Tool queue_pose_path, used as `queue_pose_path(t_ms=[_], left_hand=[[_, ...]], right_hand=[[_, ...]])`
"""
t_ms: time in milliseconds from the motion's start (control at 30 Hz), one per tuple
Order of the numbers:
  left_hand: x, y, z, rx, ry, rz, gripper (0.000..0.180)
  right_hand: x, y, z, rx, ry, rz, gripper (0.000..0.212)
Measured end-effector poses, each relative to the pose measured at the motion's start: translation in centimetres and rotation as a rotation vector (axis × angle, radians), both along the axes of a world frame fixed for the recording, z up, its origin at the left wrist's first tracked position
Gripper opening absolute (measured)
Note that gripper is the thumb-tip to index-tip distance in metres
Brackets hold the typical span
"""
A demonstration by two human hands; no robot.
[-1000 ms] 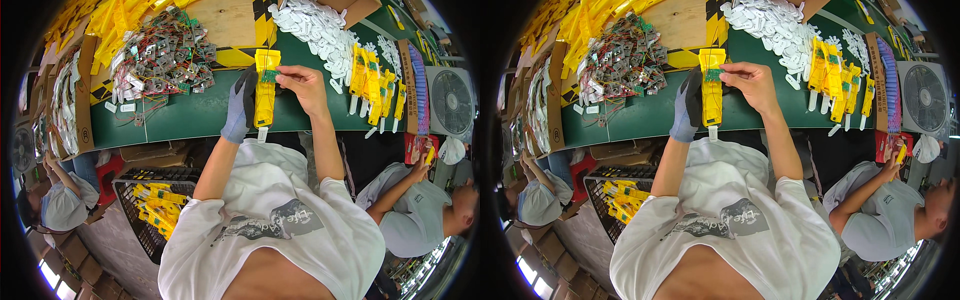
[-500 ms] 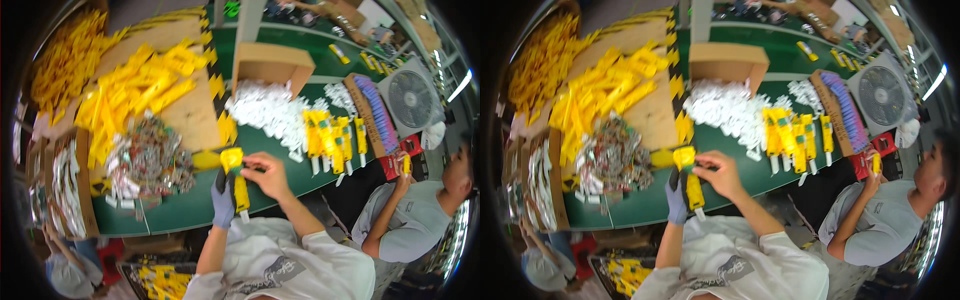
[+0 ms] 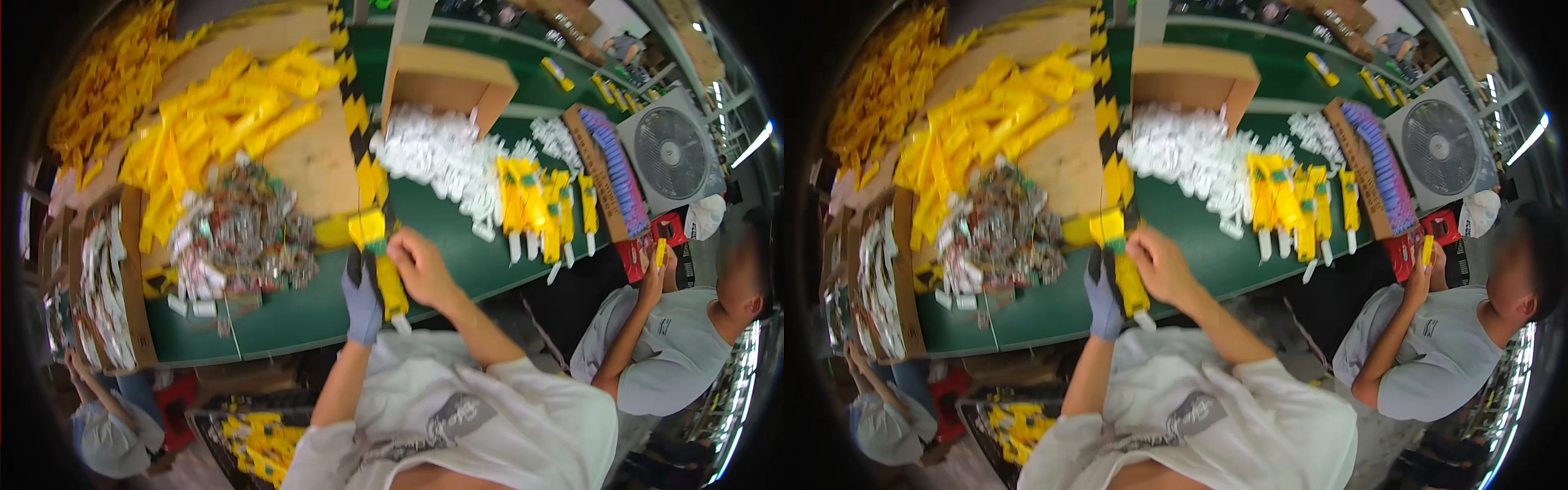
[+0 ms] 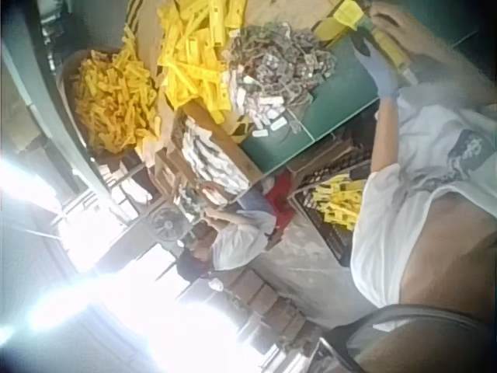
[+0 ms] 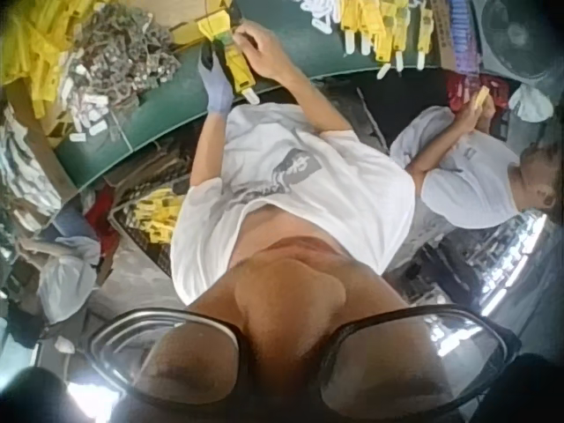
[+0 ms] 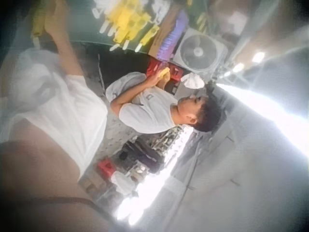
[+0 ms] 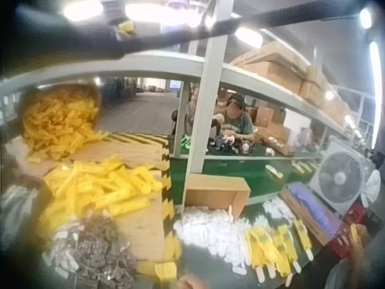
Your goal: The person assembles circuit boards, wires, and white plastic pieces into yellow plastic housings by hand.
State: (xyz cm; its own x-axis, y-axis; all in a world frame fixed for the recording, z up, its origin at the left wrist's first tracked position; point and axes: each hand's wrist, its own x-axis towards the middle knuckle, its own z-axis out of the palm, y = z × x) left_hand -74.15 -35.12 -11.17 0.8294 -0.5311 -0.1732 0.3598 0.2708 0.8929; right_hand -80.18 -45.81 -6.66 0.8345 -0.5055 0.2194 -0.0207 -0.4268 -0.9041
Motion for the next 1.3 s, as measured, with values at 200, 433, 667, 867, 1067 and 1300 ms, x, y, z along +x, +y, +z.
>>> queue_pose_path(t_ms=[200, 433, 667, 867, 1067, 1300], left_hand=[[0.1, -0.9, 2.9, -0.15, -0.203, 0.132, 0.054], [-0.8, -0.1, 3.0, 0.083, -0.378, 0.16, 0.035], [-1.0, -0.2, 2.3, 0.059, -0.358, 0.208, 0.027], [-1.0, -0.5, 3.6, -0.06, 0.022, -0.057, 0.021], [-1.7, -0.1, 3.1, 0.033, -0.007, -0.092, 0.019], [-2.1, 0.0, 3.1, 0.037, -0.109, -0.036, 0.024]], right_hand=[[0.4, 0.5, 0.2, 0.115, 0.069, 0.027, 0.016], [-0.1, 0.2, -0.3, 0.108, 0.09, 0.123, 0.021], [-0.3, 0.1, 1.0, 0.181, 0.183, 0.178, 0.014], [-6.2, -6.6, 3.2, -0.425, 0.292, -0.53, 0.02], [-9.6, -9.6, 1.8, -0.477, 0.445, -0.441, 0.019], [-6.9, -8.2, 4.1, -0.298, 0.582, -0.132, 0.022]])
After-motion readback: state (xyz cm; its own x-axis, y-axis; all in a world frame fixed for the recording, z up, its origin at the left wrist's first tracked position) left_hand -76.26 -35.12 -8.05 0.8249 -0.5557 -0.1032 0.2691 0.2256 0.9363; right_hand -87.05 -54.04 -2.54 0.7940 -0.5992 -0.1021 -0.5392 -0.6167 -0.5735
